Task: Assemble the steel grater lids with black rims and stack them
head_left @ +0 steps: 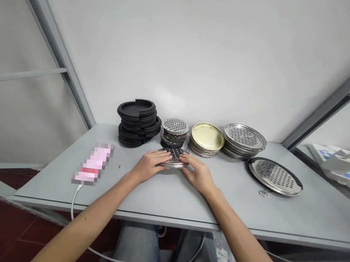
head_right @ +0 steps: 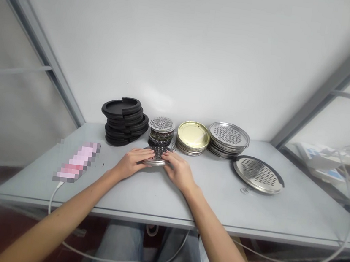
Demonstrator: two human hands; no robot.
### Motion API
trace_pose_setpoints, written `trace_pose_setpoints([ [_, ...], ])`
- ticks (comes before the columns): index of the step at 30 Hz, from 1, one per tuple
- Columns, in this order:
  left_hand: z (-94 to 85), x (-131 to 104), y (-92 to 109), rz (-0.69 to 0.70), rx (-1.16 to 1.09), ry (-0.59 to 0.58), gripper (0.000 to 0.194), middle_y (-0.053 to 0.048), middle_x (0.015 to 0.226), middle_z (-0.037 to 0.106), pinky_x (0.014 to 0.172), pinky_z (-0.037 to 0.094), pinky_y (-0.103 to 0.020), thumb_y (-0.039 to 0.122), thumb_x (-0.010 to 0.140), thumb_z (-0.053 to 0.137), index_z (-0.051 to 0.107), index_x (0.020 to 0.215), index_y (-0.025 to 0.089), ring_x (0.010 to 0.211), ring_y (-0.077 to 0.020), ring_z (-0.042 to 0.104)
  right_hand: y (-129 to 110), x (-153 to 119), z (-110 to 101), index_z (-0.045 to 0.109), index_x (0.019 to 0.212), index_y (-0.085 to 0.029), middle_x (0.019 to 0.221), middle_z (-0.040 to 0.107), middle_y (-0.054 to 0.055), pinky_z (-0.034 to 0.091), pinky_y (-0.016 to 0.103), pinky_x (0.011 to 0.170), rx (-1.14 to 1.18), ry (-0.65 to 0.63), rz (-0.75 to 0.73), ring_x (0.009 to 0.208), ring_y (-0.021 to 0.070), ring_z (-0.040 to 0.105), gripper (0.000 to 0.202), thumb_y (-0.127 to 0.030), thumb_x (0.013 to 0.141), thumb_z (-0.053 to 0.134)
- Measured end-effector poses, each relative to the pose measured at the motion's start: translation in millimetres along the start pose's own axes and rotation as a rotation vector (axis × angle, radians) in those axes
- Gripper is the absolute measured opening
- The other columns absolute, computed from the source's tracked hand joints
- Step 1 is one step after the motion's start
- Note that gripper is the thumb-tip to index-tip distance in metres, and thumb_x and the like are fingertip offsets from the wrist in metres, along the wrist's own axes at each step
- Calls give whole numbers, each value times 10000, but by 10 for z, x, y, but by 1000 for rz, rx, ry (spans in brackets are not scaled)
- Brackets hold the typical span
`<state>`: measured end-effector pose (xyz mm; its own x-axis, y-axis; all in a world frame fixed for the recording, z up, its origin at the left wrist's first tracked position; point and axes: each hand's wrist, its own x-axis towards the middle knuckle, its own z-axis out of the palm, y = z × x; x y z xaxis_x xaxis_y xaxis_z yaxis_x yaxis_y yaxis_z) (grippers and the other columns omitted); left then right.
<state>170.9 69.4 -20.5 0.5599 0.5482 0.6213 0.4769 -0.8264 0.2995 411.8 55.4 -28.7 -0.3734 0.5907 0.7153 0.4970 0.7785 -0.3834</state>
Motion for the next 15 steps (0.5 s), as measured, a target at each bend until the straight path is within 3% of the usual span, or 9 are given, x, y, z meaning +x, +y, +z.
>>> trace_pose_setpoints([
  [3, -35, 19, 51, -45, -32, 14, 439, -103, 1242, 668, 1005, 472, -478, 333, 836, 711, 618, 1251, 224, 1193, -273, 604, -3, 9, -49, 670, 1075, -205, 1149, 709, 95, 532, 436, 974, 9, -13, 31, 1109, 247, 657, 245, -170, 838, 618],
  [8, -115, 26, 63, -209, -44, -10, 725, -139, 1370, 564, 1100, 386, -503, 508, 729, 764, 539, 1339, 188, 1306, -321, 488, -14, 32, -156, 672, 1010, -208, 1115, 711, 97, 546, 407, 908, 3, -22, 77, 1024, 241, 674, 245, -168, 771, 635],
  [12, -101, -11, 3, -306, -50, -123, 663, -167, 1415, 508, 1102, 381, -496, 522, 856, 613, 468, 1386, 151, 1317, -327, 471, -62, 60, -165, 655, 1005, -214, 1102, 702, 83, 504, 416, 943, 2, -103, 6, 1062, 245, 635, 328, -107, 697, 617],
  [15, -68, -41, -27, -294, -74, -185, 686, -160, 1413, 509, 1097, 387, -482, 533, 848, 618, 442, 1400, 166, 1291, -323, 494, -94, 70, -144, 644, 1029, -215, 1094, 694, 77, 475, 436, 966, 13, -174, -21, 1080, 259, 613, 381, -104, 665, 616],
])
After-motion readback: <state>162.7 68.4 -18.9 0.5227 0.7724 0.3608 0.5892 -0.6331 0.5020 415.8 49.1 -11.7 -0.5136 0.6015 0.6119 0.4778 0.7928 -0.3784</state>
